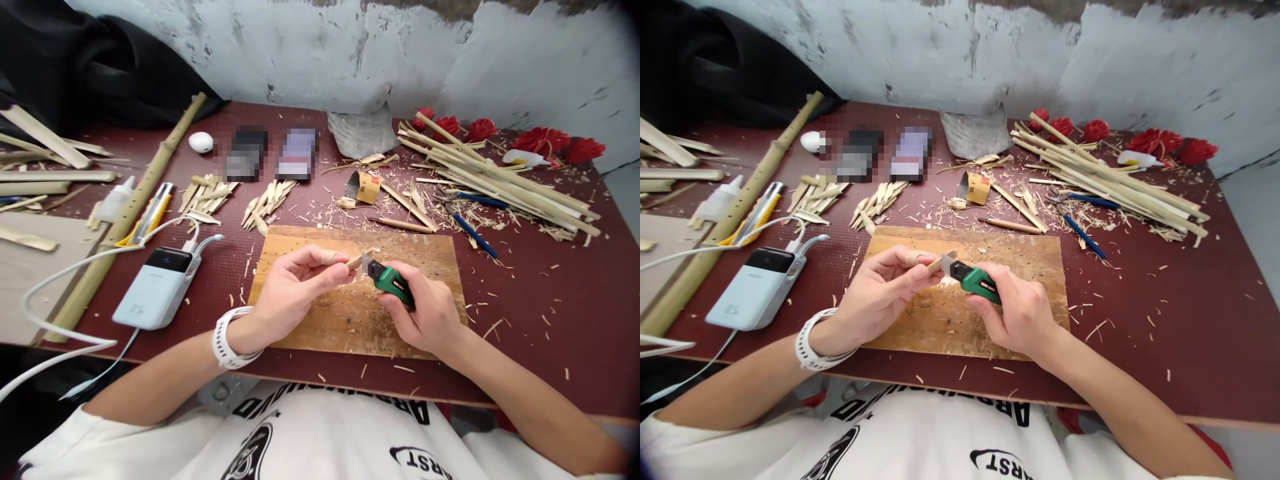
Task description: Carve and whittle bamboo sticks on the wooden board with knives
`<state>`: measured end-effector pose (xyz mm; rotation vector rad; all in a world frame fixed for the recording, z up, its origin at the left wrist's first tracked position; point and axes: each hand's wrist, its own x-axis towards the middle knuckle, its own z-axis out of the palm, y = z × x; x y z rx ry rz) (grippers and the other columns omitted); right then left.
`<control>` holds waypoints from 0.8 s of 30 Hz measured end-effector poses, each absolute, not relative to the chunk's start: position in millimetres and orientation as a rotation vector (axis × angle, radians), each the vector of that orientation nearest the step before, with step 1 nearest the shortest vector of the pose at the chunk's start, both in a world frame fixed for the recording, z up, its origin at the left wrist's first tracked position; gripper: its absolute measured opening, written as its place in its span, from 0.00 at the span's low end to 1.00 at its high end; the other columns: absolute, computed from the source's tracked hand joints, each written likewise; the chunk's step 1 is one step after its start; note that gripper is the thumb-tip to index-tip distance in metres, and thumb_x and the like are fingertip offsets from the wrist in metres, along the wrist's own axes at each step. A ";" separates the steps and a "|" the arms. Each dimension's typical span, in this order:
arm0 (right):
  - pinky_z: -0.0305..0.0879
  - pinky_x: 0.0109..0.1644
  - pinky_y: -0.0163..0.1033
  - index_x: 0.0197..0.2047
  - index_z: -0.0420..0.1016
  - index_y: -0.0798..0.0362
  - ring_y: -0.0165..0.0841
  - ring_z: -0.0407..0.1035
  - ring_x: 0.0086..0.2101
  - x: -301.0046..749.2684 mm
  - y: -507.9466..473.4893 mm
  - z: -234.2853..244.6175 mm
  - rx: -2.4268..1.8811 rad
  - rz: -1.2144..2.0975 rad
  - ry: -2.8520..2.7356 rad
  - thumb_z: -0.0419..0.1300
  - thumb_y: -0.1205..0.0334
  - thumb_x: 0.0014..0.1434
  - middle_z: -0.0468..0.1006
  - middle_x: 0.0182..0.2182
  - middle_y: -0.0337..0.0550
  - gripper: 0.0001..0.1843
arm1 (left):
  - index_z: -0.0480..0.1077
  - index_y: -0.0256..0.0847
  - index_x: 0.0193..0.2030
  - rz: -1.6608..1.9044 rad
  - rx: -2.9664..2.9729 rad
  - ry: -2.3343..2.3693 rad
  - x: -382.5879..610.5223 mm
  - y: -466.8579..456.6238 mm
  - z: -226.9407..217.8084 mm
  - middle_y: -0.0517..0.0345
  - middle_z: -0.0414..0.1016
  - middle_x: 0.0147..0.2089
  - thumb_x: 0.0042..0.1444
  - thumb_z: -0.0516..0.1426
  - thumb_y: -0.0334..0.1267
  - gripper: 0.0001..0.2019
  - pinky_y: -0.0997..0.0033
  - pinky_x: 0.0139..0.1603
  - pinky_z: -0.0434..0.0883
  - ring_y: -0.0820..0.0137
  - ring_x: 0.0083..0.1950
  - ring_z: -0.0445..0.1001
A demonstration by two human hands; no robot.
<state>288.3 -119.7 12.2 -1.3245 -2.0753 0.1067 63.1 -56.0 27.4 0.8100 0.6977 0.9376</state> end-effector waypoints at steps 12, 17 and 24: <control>0.71 0.34 0.34 0.60 0.67 0.56 0.32 0.80 0.32 290.2 -117.7 13.9 -1.293 0.139 -2.104 0.55 0.55 0.73 0.84 0.42 0.47 0.18 | 0.85 0.48 0.46 0.807 0.805 0.698 63.2 -54.2 28.0 0.58 0.87 0.47 0.53 0.74 0.35 0.13 0.84 0.52 0.79 0.77 0.46 0.84; 0.73 0.35 0.35 0.61 0.67 0.55 0.34 0.81 0.35 293.3 -117.4 15.0 -1.251 0.170 -2.141 0.55 0.56 0.73 0.85 0.44 0.49 0.18 | 0.85 0.48 0.46 0.777 0.784 0.712 60.5 -53.7 29.3 0.56 0.87 0.45 0.54 0.74 0.37 0.12 0.80 0.48 0.82 0.75 0.41 0.85; 0.72 0.32 0.34 0.60 0.68 0.58 0.32 0.79 0.31 294.3 -117.7 15.2 -1.190 0.197 -2.163 0.55 0.55 0.72 0.85 0.42 0.49 0.19 | 0.85 0.49 0.48 0.751 0.830 0.706 57.6 -54.5 29.6 0.57 0.87 0.40 0.56 0.73 0.42 0.13 0.81 0.45 0.82 0.76 0.38 0.84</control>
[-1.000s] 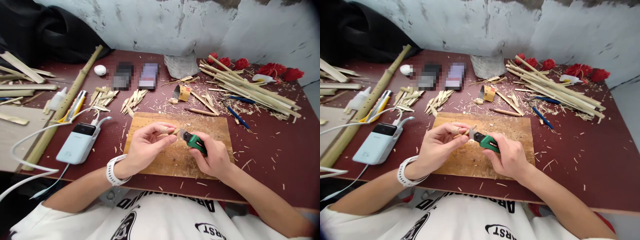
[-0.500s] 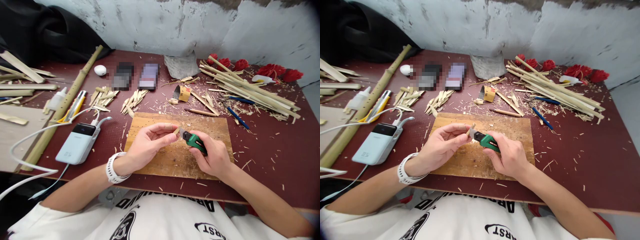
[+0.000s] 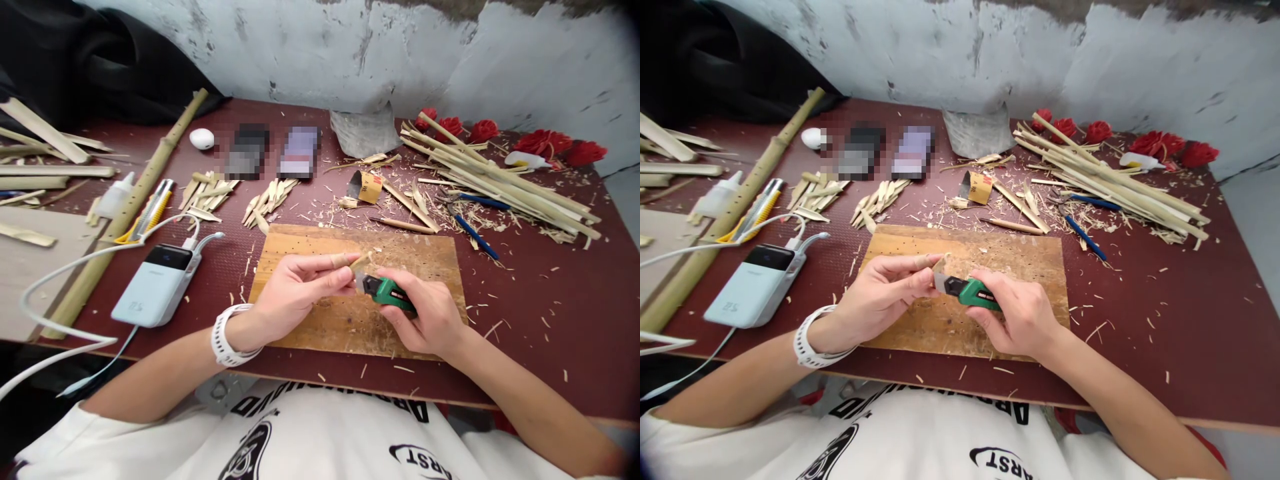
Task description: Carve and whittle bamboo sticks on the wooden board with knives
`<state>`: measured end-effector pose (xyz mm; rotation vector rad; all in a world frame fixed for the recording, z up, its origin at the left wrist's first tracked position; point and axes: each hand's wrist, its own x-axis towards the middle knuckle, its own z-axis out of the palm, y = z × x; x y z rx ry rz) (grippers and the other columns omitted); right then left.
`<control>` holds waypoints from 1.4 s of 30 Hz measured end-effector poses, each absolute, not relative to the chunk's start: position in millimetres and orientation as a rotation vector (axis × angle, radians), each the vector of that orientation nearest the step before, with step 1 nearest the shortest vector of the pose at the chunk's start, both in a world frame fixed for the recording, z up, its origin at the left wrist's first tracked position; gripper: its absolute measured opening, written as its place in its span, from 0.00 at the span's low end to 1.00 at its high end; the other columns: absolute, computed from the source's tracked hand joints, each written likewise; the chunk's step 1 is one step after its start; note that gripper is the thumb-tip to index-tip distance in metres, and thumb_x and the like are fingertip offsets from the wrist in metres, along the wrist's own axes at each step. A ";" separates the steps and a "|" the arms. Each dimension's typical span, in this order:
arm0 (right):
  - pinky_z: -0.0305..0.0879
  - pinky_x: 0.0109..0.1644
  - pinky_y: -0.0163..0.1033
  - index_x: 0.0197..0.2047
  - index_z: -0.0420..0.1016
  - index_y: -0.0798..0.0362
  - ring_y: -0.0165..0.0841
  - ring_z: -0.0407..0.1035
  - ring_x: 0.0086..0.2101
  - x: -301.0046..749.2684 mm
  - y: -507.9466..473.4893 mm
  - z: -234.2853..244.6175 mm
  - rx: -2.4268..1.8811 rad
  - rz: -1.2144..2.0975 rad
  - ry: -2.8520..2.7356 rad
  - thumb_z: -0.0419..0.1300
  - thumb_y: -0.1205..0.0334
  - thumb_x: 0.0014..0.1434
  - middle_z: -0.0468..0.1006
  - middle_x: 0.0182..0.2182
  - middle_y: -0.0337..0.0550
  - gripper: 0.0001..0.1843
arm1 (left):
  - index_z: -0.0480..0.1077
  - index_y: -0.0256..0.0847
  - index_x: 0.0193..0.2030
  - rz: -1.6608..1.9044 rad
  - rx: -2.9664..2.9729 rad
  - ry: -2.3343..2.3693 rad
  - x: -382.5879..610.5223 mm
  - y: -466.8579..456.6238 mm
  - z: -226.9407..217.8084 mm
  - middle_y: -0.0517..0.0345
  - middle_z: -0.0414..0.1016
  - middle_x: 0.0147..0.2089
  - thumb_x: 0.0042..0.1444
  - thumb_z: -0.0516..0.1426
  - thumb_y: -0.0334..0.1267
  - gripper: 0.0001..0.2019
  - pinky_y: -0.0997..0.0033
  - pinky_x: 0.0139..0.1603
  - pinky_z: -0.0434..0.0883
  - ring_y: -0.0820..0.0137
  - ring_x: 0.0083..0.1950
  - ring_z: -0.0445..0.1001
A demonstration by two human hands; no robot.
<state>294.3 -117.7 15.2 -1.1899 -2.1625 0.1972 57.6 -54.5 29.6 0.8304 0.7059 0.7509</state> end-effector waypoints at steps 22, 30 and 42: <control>0.73 0.34 0.35 0.64 0.66 0.58 0.34 0.80 0.33 293.4 -119.7 14.5 -1.104 0.189 -2.187 0.57 0.56 0.71 0.84 0.41 0.50 0.23 | 0.86 0.46 0.44 0.574 0.766 0.613 57.1 -52.1 40.1 0.55 0.80 0.28 0.52 0.74 0.45 0.14 0.78 0.25 0.75 0.75 0.26 0.75; 0.75 0.34 0.36 0.66 0.65 0.56 0.34 0.80 0.34 292.6 -118.9 15.1 -1.092 0.197 -2.190 0.55 0.55 0.72 0.84 0.41 0.49 0.24 | 0.86 0.44 0.43 0.534 0.661 0.614 58.2 -52.7 34.5 0.49 0.86 0.35 0.48 0.76 0.44 0.16 0.69 0.33 0.85 0.65 0.31 0.85; 0.72 0.33 0.35 0.65 0.66 0.58 0.34 0.80 0.33 293.5 -120.8 15.6 -1.138 0.151 -2.195 0.55 0.55 0.73 0.84 0.40 0.49 0.23 | 0.85 0.49 0.50 0.633 0.934 0.572 52.3 -52.9 36.2 0.54 0.85 0.38 0.61 0.69 0.41 0.11 0.75 0.38 0.83 0.73 0.32 0.83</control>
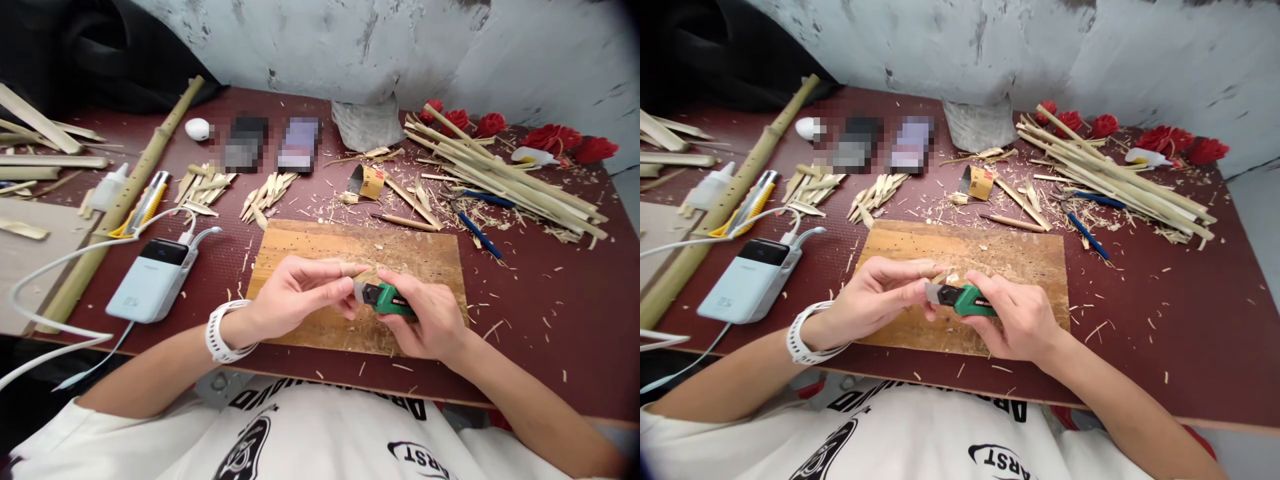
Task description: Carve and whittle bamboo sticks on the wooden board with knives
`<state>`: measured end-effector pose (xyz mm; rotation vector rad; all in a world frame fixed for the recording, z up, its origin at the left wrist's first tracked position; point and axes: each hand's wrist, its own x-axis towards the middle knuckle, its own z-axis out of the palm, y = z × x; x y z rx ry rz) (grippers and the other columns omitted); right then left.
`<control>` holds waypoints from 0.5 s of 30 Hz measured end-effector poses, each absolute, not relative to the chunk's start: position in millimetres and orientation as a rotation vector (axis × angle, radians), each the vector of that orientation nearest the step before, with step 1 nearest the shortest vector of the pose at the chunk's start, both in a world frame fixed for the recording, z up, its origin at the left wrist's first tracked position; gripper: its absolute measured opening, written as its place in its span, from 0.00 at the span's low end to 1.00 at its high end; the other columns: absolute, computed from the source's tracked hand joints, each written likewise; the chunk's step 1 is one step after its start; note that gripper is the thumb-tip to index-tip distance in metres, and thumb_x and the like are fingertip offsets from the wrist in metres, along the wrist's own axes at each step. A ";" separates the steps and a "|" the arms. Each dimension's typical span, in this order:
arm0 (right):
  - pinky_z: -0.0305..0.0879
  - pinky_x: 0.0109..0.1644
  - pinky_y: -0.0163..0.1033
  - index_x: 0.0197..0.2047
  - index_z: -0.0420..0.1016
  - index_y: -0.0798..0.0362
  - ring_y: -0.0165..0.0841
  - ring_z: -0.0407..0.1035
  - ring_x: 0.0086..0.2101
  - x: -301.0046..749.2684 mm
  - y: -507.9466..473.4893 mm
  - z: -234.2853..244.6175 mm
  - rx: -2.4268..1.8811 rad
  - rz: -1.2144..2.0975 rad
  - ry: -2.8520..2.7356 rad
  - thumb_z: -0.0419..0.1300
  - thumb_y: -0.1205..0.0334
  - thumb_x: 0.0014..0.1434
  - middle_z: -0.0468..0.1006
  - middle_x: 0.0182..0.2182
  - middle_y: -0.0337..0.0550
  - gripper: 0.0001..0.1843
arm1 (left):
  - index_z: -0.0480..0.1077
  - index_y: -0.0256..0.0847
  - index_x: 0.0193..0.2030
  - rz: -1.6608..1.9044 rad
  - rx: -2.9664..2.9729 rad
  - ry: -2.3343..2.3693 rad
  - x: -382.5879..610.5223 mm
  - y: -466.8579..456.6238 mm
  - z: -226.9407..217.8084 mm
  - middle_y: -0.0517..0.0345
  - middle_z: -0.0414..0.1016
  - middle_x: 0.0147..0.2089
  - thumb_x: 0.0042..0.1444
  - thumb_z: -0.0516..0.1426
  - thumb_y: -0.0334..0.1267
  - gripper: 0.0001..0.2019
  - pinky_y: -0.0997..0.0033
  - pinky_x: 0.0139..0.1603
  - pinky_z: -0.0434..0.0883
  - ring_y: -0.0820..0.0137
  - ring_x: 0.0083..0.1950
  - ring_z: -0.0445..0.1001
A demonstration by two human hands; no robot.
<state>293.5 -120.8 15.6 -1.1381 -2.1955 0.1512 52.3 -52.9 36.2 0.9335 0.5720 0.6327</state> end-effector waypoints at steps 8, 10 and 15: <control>0.69 0.32 0.37 0.63 0.68 0.59 0.33 0.78 0.31 289.9 -126.0 17.6 -1.193 -0.063 -2.204 0.56 0.53 0.73 0.84 0.38 0.48 0.23 | 0.85 0.47 0.49 0.614 0.936 0.592 47.9 -53.0 40.0 0.53 0.83 0.32 0.61 0.70 0.40 0.11 0.78 0.31 0.80 0.74 0.29 0.79; 0.67 0.32 0.38 0.62 0.69 0.60 0.33 0.78 0.31 289.2 -126.4 18.2 -1.228 -0.124 -2.207 0.56 0.53 0.73 0.84 0.38 0.49 0.23 | 0.85 0.46 0.48 0.589 0.852 0.602 48.9 -52.4 39.6 0.53 0.83 0.31 0.58 0.71 0.41 0.11 0.79 0.30 0.79 0.75 0.29 0.79; 0.61 0.30 0.39 0.62 0.70 0.61 0.32 0.74 0.28 291.7 -126.5 18.9 -1.286 -0.257 -2.221 0.57 0.52 0.73 0.83 0.35 0.46 0.23 | 0.85 0.41 0.47 0.559 0.729 0.594 53.1 -51.2 42.0 0.54 0.81 0.31 0.55 0.73 0.39 0.13 0.83 0.29 0.77 0.77 0.29 0.78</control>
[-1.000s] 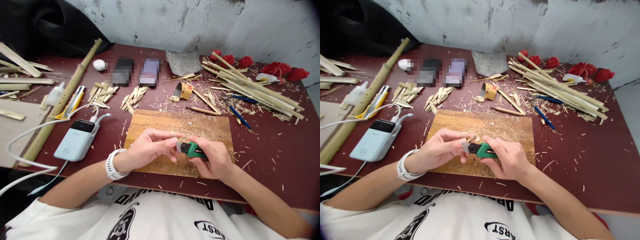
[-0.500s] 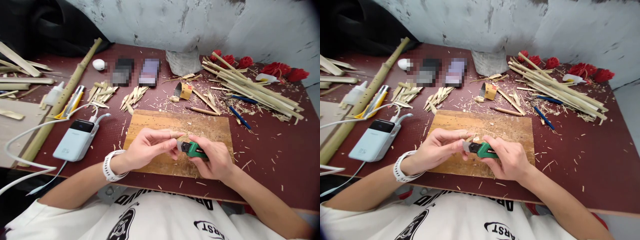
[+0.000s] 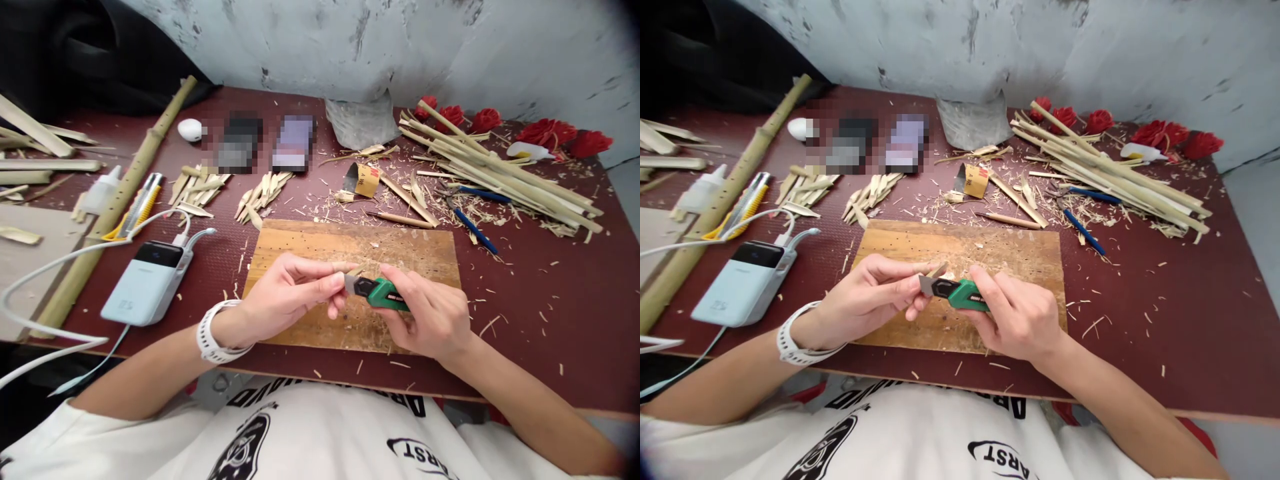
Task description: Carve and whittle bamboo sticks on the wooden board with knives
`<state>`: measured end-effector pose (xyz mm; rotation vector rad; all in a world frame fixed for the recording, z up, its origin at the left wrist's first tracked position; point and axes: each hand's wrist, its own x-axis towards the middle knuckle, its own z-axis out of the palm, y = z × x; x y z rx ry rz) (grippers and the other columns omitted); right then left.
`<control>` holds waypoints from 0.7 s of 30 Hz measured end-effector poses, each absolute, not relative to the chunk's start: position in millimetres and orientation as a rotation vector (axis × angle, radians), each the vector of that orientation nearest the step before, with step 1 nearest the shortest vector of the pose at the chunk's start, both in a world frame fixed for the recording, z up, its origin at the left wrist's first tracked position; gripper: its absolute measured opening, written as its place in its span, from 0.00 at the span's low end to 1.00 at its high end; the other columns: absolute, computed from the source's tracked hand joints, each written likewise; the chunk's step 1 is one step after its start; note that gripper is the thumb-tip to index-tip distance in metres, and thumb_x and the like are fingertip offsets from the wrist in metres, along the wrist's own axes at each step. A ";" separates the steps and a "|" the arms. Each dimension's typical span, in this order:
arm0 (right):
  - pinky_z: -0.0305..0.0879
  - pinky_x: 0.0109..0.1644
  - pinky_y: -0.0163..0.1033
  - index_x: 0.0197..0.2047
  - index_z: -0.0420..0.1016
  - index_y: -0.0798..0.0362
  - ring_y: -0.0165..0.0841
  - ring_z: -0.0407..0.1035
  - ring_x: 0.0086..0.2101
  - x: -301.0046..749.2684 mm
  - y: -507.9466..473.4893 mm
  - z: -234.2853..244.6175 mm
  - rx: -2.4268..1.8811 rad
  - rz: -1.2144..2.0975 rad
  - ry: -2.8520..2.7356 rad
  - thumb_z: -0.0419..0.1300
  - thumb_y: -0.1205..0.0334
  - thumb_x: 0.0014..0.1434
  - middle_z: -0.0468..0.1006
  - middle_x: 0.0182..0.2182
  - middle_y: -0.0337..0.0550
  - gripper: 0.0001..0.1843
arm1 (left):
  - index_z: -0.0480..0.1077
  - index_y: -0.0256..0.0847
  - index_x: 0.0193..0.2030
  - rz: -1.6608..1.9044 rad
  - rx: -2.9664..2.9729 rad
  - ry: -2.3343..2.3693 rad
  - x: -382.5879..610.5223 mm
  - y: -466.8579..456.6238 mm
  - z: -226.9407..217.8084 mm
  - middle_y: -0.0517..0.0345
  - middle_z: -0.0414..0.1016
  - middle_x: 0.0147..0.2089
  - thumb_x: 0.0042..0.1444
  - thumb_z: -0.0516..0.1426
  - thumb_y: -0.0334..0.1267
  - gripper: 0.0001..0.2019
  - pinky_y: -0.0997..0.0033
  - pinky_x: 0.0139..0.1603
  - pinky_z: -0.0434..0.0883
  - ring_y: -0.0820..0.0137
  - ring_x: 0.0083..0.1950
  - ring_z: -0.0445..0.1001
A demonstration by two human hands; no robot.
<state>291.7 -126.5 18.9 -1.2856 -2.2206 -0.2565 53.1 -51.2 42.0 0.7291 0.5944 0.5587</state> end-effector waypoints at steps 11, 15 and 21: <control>0.61 0.28 0.38 0.64 0.72 0.58 0.31 0.73 0.27 304.5 -118.6 21.7 -1.456 -0.419 -2.102 0.61 0.54 0.70 0.83 0.35 0.45 0.24 | 0.86 0.36 0.40 0.599 0.735 0.656 55.0 -54.3 38.2 0.54 0.81 0.32 0.57 0.72 0.37 0.07 0.84 0.31 0.78 0.78 0.29 0.78; 0.64 0.27 0.40 0.63 0.74 0.55 0.36 0.76 0.30 321.9 -110.1 25.9 -1.773 -0.480 -1.673 0.61 0.56 0.70 0.84 0.38 0.49 0.22 | 0.85 0.39 0.47 0.562 0.721 0.699 56.1 -58.4 25.7 0.53 0.83 0.32 0.56 0.73 0.38 0.13 0.85 0.33 0.78 0.79 0.29 0.79; 0.69 0.30 0.34 0.63 0.70 0.55 0.31 0.78 0.30 313.6 -116.3 14.1 -1.551 -0.301 -1.886 0.59 0.54 0.71 0.85 0.43 0.47 0.21 | 0.85 0.40 0.48 0.655 0.639 0.699 62.6 -56.3 23.3 0.54 0.83 0.36 0.55 0.74 0.38 0.14 0.86 0.35 0.79 0.80 0.31 0.80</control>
